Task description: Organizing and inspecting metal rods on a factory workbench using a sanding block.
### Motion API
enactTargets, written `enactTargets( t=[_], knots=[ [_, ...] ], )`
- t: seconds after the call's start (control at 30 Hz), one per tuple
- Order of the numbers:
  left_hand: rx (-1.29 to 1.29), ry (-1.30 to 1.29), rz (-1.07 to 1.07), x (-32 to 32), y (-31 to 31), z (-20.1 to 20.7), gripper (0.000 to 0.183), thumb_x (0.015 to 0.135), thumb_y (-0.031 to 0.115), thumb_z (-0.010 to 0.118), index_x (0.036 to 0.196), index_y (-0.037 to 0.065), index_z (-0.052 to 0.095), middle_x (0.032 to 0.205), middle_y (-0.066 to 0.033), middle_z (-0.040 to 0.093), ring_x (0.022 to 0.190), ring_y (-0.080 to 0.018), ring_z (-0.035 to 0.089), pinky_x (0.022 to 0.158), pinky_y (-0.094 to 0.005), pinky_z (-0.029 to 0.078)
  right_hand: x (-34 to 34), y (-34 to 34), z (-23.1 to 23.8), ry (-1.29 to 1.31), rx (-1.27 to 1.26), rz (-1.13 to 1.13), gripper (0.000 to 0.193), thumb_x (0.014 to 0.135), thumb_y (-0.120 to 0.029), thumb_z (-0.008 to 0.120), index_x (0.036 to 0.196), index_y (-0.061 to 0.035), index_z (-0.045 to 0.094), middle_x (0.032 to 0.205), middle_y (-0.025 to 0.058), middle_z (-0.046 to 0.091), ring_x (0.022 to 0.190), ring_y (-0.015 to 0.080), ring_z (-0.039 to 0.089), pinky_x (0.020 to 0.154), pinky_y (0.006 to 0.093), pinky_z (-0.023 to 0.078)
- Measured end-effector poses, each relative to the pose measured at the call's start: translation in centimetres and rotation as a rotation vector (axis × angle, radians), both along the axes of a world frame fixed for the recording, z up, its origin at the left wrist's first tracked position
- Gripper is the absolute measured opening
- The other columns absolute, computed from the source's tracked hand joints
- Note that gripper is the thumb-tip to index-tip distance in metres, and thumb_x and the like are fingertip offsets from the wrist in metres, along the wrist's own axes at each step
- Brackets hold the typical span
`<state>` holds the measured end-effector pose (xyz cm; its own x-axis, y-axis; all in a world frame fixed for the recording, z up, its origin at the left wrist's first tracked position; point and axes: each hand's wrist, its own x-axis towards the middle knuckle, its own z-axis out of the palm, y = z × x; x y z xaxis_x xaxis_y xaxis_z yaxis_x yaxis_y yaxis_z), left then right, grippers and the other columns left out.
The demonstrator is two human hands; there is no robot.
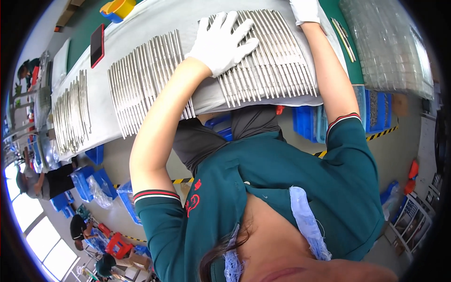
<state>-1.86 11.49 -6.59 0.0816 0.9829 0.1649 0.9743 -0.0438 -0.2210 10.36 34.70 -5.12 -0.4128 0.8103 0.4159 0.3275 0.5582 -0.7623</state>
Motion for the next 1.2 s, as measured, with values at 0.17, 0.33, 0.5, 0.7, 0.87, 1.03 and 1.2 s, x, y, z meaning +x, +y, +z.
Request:
enactTargets(
  t=[0.17, 0.33, 0.5, 0.7, 0.87, 1.03, 1.2],
  knots=[
    [0.018, -0.003, -0.046, -0.1, 1.0, -0.9, 0.039, 0.097, 0.028, 0.047, 0.135, 0.031, 0.053, 0.152, -0.0145, 0.039, 0.136, -0.039, 0.039, 0.103, -0.0546, 0.035, -0.1, 0.6, -0.5, 0.16, -0.065, 0.095, 0.072, 0.084, -0.017, 0.069, 0.149, -0.0063, 0.04, 0.14, 0.0196, 0.055, 0.126, 0.0276, 0.054, 0.104, 0.0324, 0.042],
    [-0.075, 0.032, -0.104, -1.6, -2.2, 1.5, 0.052, 0.1, 0.042, 0.039, 0.144, 0.015, 0.046, 0.145, -0.0195, 0.043, 0.133, -0.0379, 0.04, 0.106, -0.0528, 0.031, 0.3, 1.0, -0.5, 0.184, -0.079, 0.103, 0.071, 0.084, -0.018, 0.07, 0.148, -0.0061, 0.041, 0.137, 0.0202, 0.056, 0.125, 0.0288, 0.056, 0.103, 0.033, 0.043],
    [0.014, -0.098, 0.062, -2.7, -4.3, 2.6, 0.062, 0.098, 0.052, 0.041, 0.14, 0.008, 0.048, 0.137, -0.0182, 0.048, 0.125, -0.0313, 0.047, 0.101, -0.0475, 0.035, 0.0, 0.5, -0.1, 0.079, 0.021, 0.005, 0.07, 0.082, -0.026, 0.072, 0.145, -0.0107, 0.046, 0.124, 0.0234, 0.063, 0.112, 0.0369, 0.061, 0.096, 0.04, 0.048],
    [0.064, -0.11, -0.022, 2.3, 0.6, 1.8, 0.065, 0.097, 0.057, 0.041, 0.14, 0.009, 0.049, 0.132, -0.0181, 0.05, 0.125, -0.0305, 0.046, 0.101, -0.0464, 0.034, -0.2, 1.2, -1.0, 0.001, 0.099, -0.031, 0.071, 0.08, -0.032, 0.072, 0.144, -0.012, 0.048, 0.121, 0.0241, 0.063, 0.109, 0.0393, 0.061, 0.094, 0.0425, 0.048],
    [0.11, -0.239, -0.061, 5.3, 5.3, 0.9, 0.063, 0.098, 0.053, 0.041, 0.143, 0.01, 0.046, 0.14, -0.0214, 0.047, 0.129, -0.0351, 0.045, 0.106, -0.0501, 0.032, -0.5, 1.2, -1.2, 0.052, 0.101, -0.032, 0.07, 0.08, -0.032, 0.072, 0.143, -0.0126, 0.049, 0.121, 0.023, 0.063, 0.11, 0.0393, 0.06, 0.096, 0.0427, 0.047],
    [0.098, -0.201, -0.065, 4.7, 5.1, -0.1, 0.061, 0.098, 0.051, 0.042, 0.144, 0.011, 0.046, 0.141, -0.0222, 0.046, 0.131, -0.0361, 0.043, 0.107, -0.0519, 0.031, -0.3, 0.9, -1.1, 0.067, 0.068, 0.007, 0.07, 0.08, -0.031, 0.072, 0.143, -0.0127, 0.049, 0.124, 0.0217, 0.062, 0.112, 0.038, 0.059, 0.097, 0.0421, 0.046],
    [-0.049, -0.125, -0.051, 2.0, 1.1, 1.3, 0.06, 0.099, 0.049, 0.04, 0.148, 0.013, 0.042, 0.145, -0.0231, 0.042, 0.133, -0.0378, 0.041, 0.108, -0.0528, 0.029, -0.5, 1.3, -1.3, 0.103, 0.077, 0.025, 0.069, 0.08, -0.03, 0.073, 0.143, -0.0138, 0.049, 0.126, 0.0206, 0.061, 0.114, 0.0367, 0.058, 0.098, 0.041, 0.046]
  ],
)
